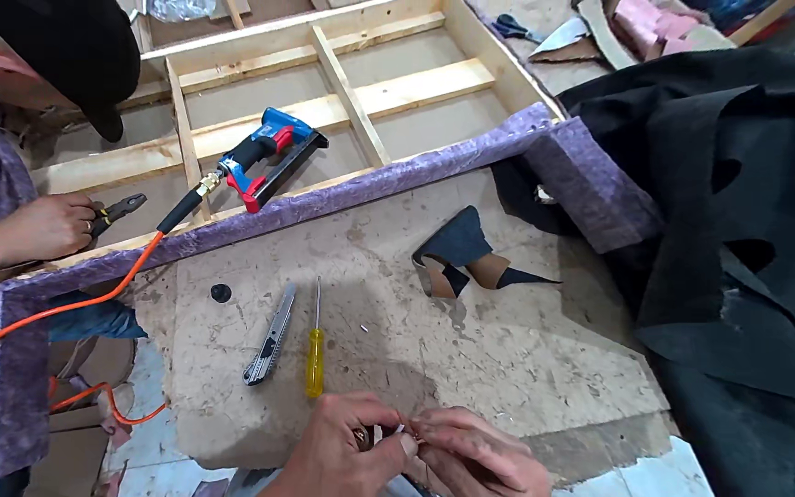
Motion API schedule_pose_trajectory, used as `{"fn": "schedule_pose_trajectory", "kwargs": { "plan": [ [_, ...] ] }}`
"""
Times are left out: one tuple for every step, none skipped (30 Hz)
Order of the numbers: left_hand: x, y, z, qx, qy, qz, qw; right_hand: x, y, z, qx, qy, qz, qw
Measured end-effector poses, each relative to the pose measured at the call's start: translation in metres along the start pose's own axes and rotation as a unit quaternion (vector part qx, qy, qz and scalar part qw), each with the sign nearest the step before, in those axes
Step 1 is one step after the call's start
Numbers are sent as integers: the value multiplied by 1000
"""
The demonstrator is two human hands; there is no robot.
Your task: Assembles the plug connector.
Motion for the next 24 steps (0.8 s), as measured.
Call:
{"fn": "schedule_pose_trajectory", "kwargs": {
  "plan": [
    [0,0,0,5,4,-9,1000,1,-2,-2,25,14,-13,1000],
    [0,0,1,5,7,-19,1000,3,-5,-5,48,30,-26,998],
    [0,-1,1,5,10,-29,1000,3,-8,-9,67,44,-39,996],
    [0,-1,1,5,16,-36,999,3,-10,-12,82,63,-51,993],
    [0,-1,1,5,26,-45,999,3,-11,-16,97,84,-61,990],
    [0,0,1,4,37,-54,998,3,-12,-19,111,106,-65,986],
    [1,0,1,1,47,-62,997,2,-12,-22,122,128,-68,982],
    [2,1,2,1,54,-68,996,0,-11,-24,133,149,-72,977],
    [3,2,3,2,55,-71,996,-1,-10,-25,142,167,-73,973],
    [5,3,4,9,53,-73,996,-3,-9,-25,150,177,-72,970],
    [6,6,4,18,50,-74,996,-5,-8,-26,156,176,-74,969],
    [8,9,4,27,50,-73,996,-7,-7,-26,159,169,-76,970],
    [10,11,3,36,56,-72,995,-9,-8,-25,160,162,-81,970],
    [12,13,1,42,68,-70,994,-11,-9,-24,160,157,-85,971],
    [14,15,-2,50,90,-66,993,-12,-11,-24,160,154,-87,971],
    [17,17,-6,67,124,-52,989,-12,-14,-23,161,154,-88,971],
    [20,18,-12,94,170,-30,980,-12,-17,-21,160,155,-89,971],
    [24,19,-19,128,227,-6,965,-12,-20,-20,160,153,-90,971],
    [32,18,-26,156,286,26,945,-13,-24,-17,158,148,-92,972],
    [40,18,-32,176,344,71,920,-14,-26,-16,152,140,-98,974],
    [49,17,-35,184,388,106,897,-15,-29,-14,146,132,-102,975],
    [56,16,-37,185,411,123,884,-16,-31,-12,140,126,-103,977],
    [61,16,-35,192,407,127,884,-17,-33,-10,136,121,-103,978],
    [63,16,-32,200,385,125,892,-18,-34,-8,132,118,-101,979]
  ]
}}
Point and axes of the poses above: each hand's wrist, its own y-axis away from the middle knuckle, its own x-axis out of the back of the hand, z = x × y, the point moved 6 cm from there along -y, towards the middle knuckle, and after that the axes turned 3 degrees about y, right-handed, at the moved point
